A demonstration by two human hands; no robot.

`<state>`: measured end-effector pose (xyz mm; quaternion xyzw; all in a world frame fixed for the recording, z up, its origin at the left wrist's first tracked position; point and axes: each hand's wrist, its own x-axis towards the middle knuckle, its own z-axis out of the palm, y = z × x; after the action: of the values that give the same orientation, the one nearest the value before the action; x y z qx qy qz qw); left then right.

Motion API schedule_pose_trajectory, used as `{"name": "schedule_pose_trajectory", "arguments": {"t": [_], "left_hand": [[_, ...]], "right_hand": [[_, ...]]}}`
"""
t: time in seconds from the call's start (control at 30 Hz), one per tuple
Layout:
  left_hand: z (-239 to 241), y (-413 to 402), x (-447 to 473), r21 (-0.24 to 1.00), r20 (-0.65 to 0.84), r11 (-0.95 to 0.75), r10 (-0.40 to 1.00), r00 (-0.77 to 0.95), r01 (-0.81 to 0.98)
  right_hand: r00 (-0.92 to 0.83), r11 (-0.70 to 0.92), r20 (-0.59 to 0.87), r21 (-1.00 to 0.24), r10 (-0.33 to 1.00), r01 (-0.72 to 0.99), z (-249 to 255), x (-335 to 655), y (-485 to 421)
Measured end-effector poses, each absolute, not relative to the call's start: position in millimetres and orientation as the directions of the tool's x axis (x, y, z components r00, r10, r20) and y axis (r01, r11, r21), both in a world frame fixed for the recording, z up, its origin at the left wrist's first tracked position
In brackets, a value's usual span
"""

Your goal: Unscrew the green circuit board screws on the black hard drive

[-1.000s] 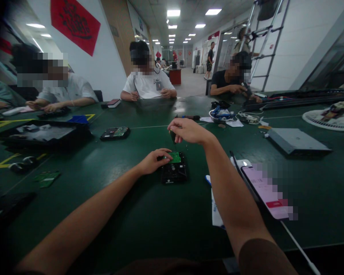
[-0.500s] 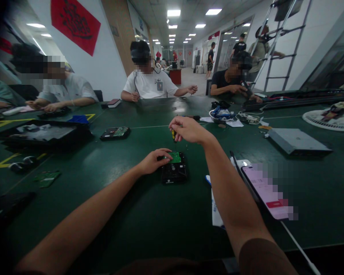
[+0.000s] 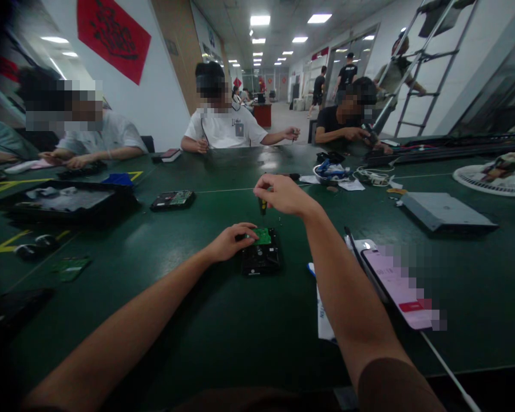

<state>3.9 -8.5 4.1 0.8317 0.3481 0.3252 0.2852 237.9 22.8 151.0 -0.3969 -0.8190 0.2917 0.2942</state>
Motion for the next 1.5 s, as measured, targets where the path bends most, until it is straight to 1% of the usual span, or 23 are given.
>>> {"name": "schedule_pose_trajectory", "arguments": {"t": [0.07, 0.13, 0.27, 0.4, 0.47, 0.6, 0.67, 0.8, 0.87, 0.97, 1.17, 1.37, 1.5], "left_hand": [[3.5, -8.2, 3.7, 0.7, 0.345, -0.598, 0.762, 0.548, 0.39], [3.0, -7.9, 3.5, 0.697, 0.348, -0.601, 0.76, 0.549, 0.39], [2.5, -7.7, 3.3, 0.7, 0.351, -0.6, 0.761, 0.546, 0.387], [4.1, -8.3, 3.7, 0.704, 0.343, -0.595, 0.762, 0.549, 0.387], [5.2, -8.9, 4.2, 0.705, 0.344, -0.595, 0.762, 0.548, 0.386], [6.7, -10.1, 5.4, 0.701, 0.35, -0.597, 0.765, 0.541, 0.39], [7.0, -10.5, 5.9, 0.699, 0.353, -0.598, 0.765, 0.538, 0.392], [7.1, -10.7, 6.1, 0.706, 0.354, -0.596, 0.765, 0.538, 0.382], [6.8, -10.2, 5.9, 0.706, 0.348, -0.595, 0.765, 0.542, 0.385], [5.9, -9.2, 5.4, 0.702, 0.345, -0.597, 0.763, 0.547, 0.389], [2.9, -7.8, 4.0, 0.703, 0.348, -0.596, 0.764, 0.543, 0.389], [3.4, -7.6, 3.7, 0.709, 0.34, -0.59, 0.765, 0.546, 0.385], [4.6, -7.7, 4.2, 0.71, 0.342, -0.594, 0.761, 0.552, 0.379]], "right_hand": [[-0.524, 0.486, 0.217, -0.747, 0.824, 0.454, 149.3, 238.3, 25.1], [-0.531, 0.479, 0.207, -0.757, 0.821, 0.444, 148.7, 239.6, 26.8], [-0.513, 0.525, 0.262, -0.704, 0.818, 0.479, 150.5, 241.9, 25.9], [-0.464, 0.512, 0.276, -0.679, 0.842, 0.526, 152.8, 241.5, 22.7], [-0.482, 0.512, 0.265, -0.694, 0.835, 0.506, 152.9, 240.8, 22.0], [-0.527, 0.477, 0.213, -0.764, 0.823, 0.435, 151.7, 239.7, 22.5], [-0.538, 0.47, 0.203, -0.774, 0.818, 0.423, 151.6, 239.8, 22.8], [-0.524, 0.521, 0.248, -0.709, 0.815, 0.475, 153.0, 241.0, 22.4], [-0.492, 0.518, 0.261, -0.69, 0.83, 0.506, 153.4, 241.4, 22.1], [-0.481, 0.501, 0.253, -0.703, 0.84, 0.505, 153.4, 241.2, 21.5], [-0.541, 0.475, 0.198, -0.762, 0.818, 0.44, 152.9, 239.6, 20.8], [-0.503, 0.536, 0.276, -0.681, 0.819, 0.499, 152.0, 241.1, 24.1], [-0.482, 0.506, 0.252, -0.687, 0.839, 0.521, 152.2, 241.3, 23.5]]}}
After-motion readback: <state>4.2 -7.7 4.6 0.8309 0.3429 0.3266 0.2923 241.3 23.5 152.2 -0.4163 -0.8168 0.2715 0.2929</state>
